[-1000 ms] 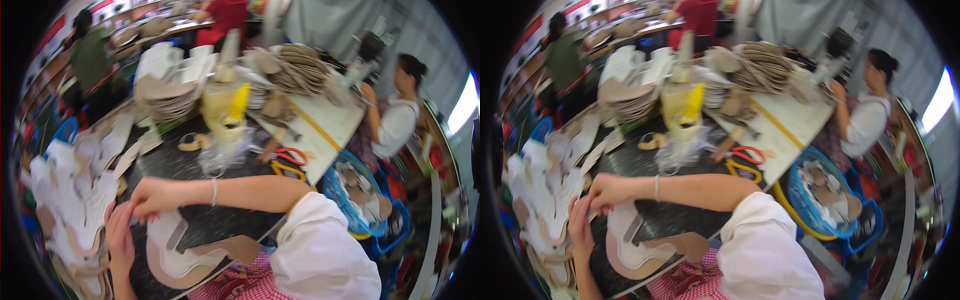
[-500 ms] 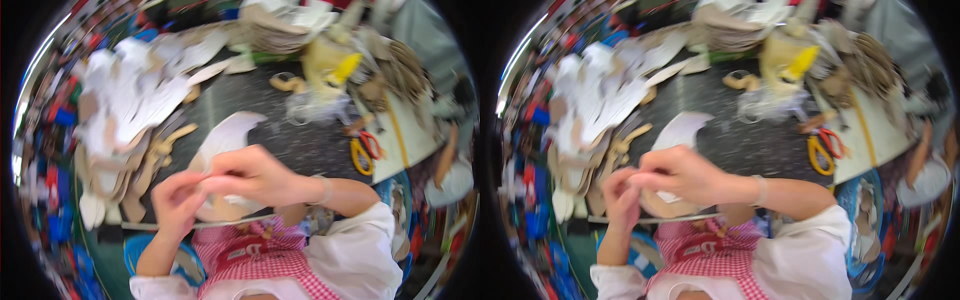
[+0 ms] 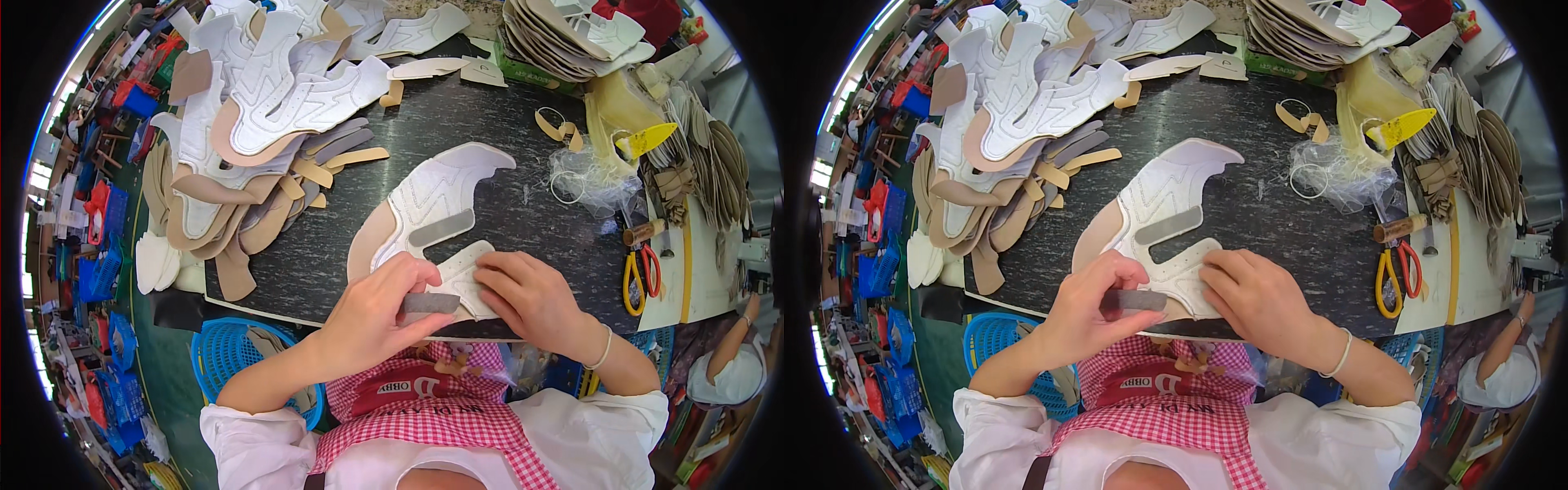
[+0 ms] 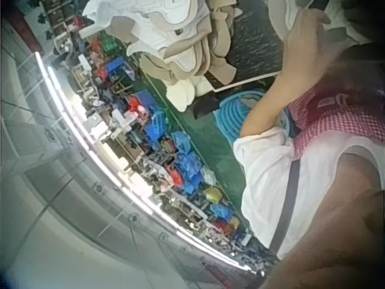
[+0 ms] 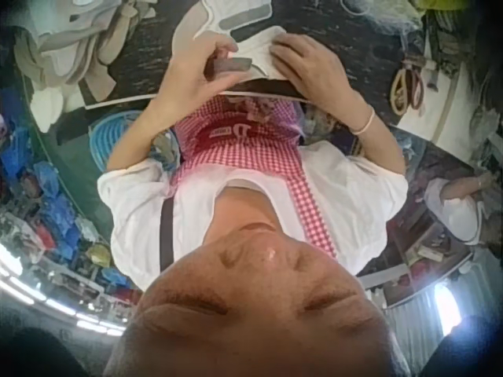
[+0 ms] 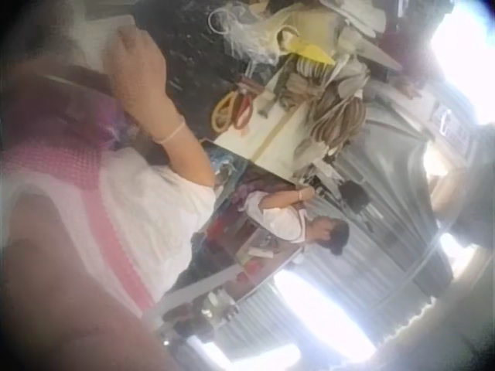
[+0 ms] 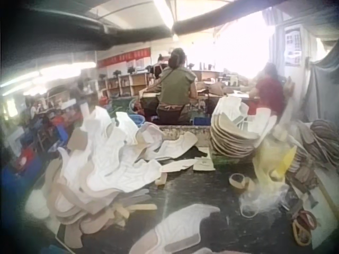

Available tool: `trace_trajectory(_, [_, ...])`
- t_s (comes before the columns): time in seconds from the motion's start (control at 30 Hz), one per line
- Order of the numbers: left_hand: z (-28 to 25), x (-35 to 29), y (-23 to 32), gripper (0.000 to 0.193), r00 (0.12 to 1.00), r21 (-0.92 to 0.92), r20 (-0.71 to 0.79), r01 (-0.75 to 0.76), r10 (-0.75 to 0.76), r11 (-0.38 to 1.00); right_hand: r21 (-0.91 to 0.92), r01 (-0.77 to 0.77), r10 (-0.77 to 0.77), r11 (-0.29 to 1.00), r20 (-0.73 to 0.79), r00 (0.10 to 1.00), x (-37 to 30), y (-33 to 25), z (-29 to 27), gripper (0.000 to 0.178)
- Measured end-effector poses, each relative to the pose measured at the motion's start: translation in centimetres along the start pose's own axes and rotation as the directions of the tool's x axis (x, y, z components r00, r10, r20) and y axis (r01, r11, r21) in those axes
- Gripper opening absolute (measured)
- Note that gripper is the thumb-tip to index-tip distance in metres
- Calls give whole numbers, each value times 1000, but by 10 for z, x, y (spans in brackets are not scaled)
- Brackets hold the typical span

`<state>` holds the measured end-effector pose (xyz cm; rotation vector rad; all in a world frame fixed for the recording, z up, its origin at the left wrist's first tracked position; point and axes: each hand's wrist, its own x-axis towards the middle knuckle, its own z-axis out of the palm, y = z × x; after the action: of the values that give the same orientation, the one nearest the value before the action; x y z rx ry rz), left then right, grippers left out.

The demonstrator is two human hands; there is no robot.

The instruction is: The person attaches reinforcement patches and toe lining inserts onto shoe upper components by hand.

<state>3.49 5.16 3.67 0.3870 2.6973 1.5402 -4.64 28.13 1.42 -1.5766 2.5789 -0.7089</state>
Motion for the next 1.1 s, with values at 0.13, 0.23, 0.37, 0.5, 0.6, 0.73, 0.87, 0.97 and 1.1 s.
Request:
trace_trajectory(0.13, [19, 22, 10, 29, 994, 143, -43, -92, 99, 986, 179, -12, -3, 984, 85, 996, 3, 8, -17, 21])
trace_trajectory(0.23, [42, 37, -2, 23, 991, 80, -121, -46, 55, 996, 291, -53, 23, 955, 108, 994, 2, 16, -18, 20])
trace_trajectory(0.37, [52, 35, -20, 17, 986, 96, -167, 27, -11, 995, 337, -55, 61, 940, -6, 998, -1, 22, -9, 18])
trace_trajectory(0.5, [52, 36, -14, 14, 966, -46, -216, 138, -145, 989, 366, -64, 68, 928, 1, 998, -2, 29, -7, 18])
trace_trajectory(0.6, [55, 36, -14, 13, 952, -115, -231, 179, -201, 977, 371, -31, 43, 928, -23, 999, -3, 32, -6, 18])
trace_trajectory(0.73, [60, 35, -16, 14, 939, -210, -217, 221, -266, 952, 350, -27, 32, 937, -7, 999, -7, 31, -5, 21])
trace_trajectory(0.87, [58, 37, -22, 12, 940, -199, -177, 256, -292, 946, 219, 82, -71, 972, -59, 996, -5, 27, 0, 30])
trace_trajectory(0.97, [51, 36, -15, 13, 979, 62, -195, 72, -59, 995, 82, 127, -130, 989, 28, 991, 0, 19, -3, 34])
trace_trajectory(1.1, [25, 25, -6, 17, 986, 229, -101, 150, -129, 962, 64, 120, -125, 991, 90, 988, 1, 21, -6, 33])
